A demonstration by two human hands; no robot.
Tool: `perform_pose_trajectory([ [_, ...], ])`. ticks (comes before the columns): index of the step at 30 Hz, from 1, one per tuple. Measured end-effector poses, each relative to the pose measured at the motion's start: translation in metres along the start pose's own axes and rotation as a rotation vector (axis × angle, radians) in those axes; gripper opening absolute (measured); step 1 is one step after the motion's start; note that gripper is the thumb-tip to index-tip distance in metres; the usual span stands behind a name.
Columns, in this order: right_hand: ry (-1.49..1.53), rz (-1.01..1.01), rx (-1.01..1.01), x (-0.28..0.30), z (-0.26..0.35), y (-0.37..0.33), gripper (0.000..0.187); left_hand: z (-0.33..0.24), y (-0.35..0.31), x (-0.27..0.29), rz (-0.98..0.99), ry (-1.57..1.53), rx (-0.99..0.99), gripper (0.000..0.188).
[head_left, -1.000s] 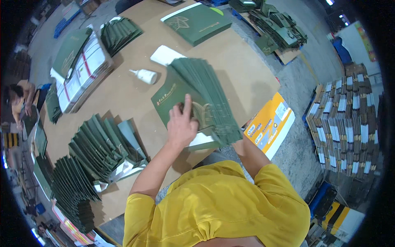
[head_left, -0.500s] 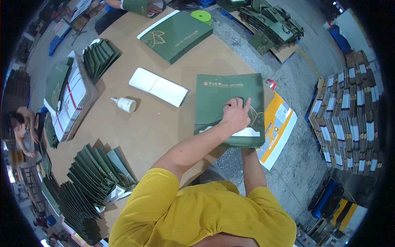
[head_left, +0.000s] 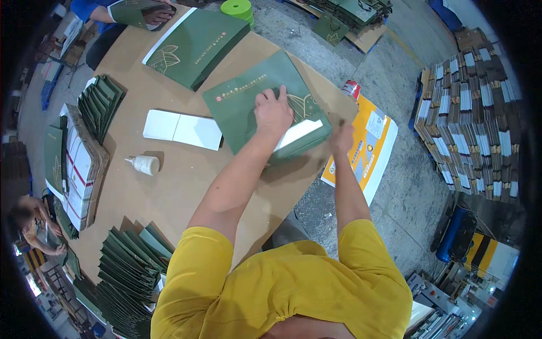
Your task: Organizing and folding green folders and inserting white paper strips at an industrial workstation.
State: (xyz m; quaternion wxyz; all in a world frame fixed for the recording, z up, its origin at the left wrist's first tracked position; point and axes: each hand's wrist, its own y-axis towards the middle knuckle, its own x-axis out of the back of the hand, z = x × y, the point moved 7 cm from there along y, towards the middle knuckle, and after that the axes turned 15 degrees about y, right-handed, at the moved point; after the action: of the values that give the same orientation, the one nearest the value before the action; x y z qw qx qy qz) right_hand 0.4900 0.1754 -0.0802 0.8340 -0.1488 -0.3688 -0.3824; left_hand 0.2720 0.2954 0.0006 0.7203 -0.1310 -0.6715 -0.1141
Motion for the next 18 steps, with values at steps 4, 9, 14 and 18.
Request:
perform_pose_trajectory([
  [4,0.115,-0.225,0.194,0.09,0.014,0.006,0.03,-0.041,0.0,-0.017,0.07,-0.009,-0.085,0.053],
  [9,0.064,0.369,0.858,0.04,0.153,-0.07,0.043,-0.012,0.003,0.003,0.096,-0.258,-0.073,0.045],
  [14,-0.202,0.484,0.803,-0.029,0.131,-0.077,0.07,0.047,0.008,-0.033,0.065,-0.91,-0.102,0.039],
  [18,-0.265,0.385,0.862,-0.031,0.11,-0.07,0.071,0.128,-0.03,-0.005,-0.291,-1.139,0.19,0.03],
])
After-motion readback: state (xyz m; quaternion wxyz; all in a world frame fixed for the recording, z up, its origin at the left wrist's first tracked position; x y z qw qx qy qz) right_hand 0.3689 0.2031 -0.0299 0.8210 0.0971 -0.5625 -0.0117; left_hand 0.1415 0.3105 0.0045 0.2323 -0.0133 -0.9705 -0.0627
